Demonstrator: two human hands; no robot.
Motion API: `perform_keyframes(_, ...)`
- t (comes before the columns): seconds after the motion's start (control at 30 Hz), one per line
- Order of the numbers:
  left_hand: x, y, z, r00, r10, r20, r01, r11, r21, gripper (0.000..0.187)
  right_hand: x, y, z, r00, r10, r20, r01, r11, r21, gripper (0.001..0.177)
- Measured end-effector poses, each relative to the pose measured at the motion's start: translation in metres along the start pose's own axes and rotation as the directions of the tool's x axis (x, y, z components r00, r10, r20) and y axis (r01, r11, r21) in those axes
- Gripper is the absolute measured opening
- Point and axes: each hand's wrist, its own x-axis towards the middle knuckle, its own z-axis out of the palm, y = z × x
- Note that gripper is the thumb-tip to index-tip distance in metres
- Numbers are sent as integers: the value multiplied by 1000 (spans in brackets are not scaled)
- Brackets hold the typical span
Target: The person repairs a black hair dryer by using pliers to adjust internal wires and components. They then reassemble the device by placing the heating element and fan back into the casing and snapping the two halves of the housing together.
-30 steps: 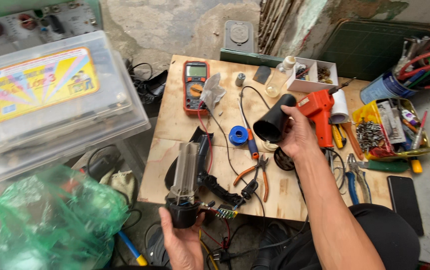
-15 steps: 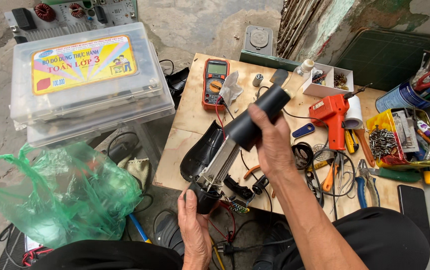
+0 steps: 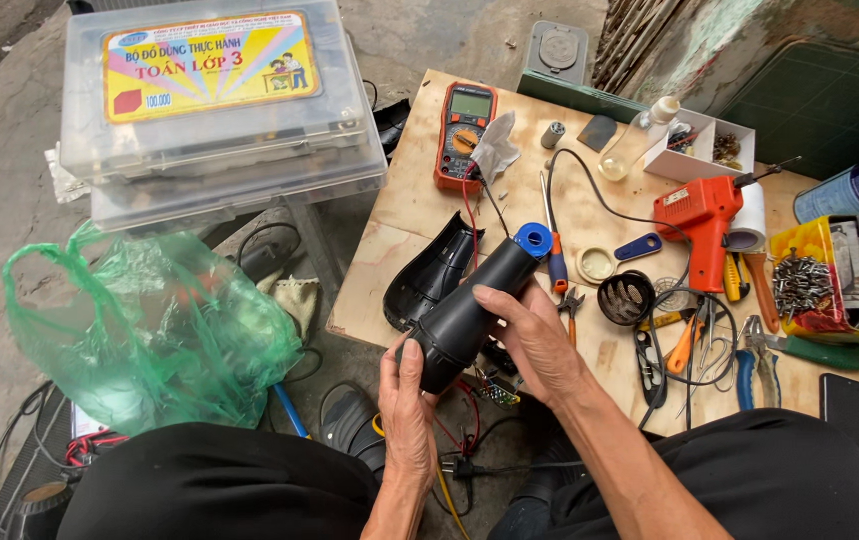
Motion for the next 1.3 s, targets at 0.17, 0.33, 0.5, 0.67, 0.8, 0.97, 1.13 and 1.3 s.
perform_keyframes(0.17,3,-2,-2,1000,-2,8,2,1000,27,58,15,15,-22,997,-32,72,33,999,-24,57)
perform_keyframes(0.33,1,-2,0,999,-3,-36,6,996,92,55,16,26,-28,995,-51,82,51,999,-2,56)
perform_keyframes(0.5,5,-2,4,998,-69,3,69,996,-50,49,11,21,-21,1000,-6,-21,5,999,-46,62)
perform_keyframes(0.67,-4,13,15,974,-223,22,224,974,-40,64,4,4,-9,999,6,-48,-17,972,-233,63)
perform_keyframes(0.8,4,13,11,957,-290,-10,289,956,-52,67,3,-8,-2,993,119,16,-107,942,-319,73)
perform_keyframes(0.97,9,5,4,936,-351,5,349,930,-119,67,15,1,-9,983,141,116,-90,927,-365,68)
perform_keyframes(1.13,13,-4,0,932,-363,-4,359,921,-150,64,17,7,-10,995,34,92,15,875,-484,69)
perform_keyframes(1.3,16,-9,0,933,-359,12,355,917,-184,62,23,18,-15,998,-10,65,42,855,-517,72)
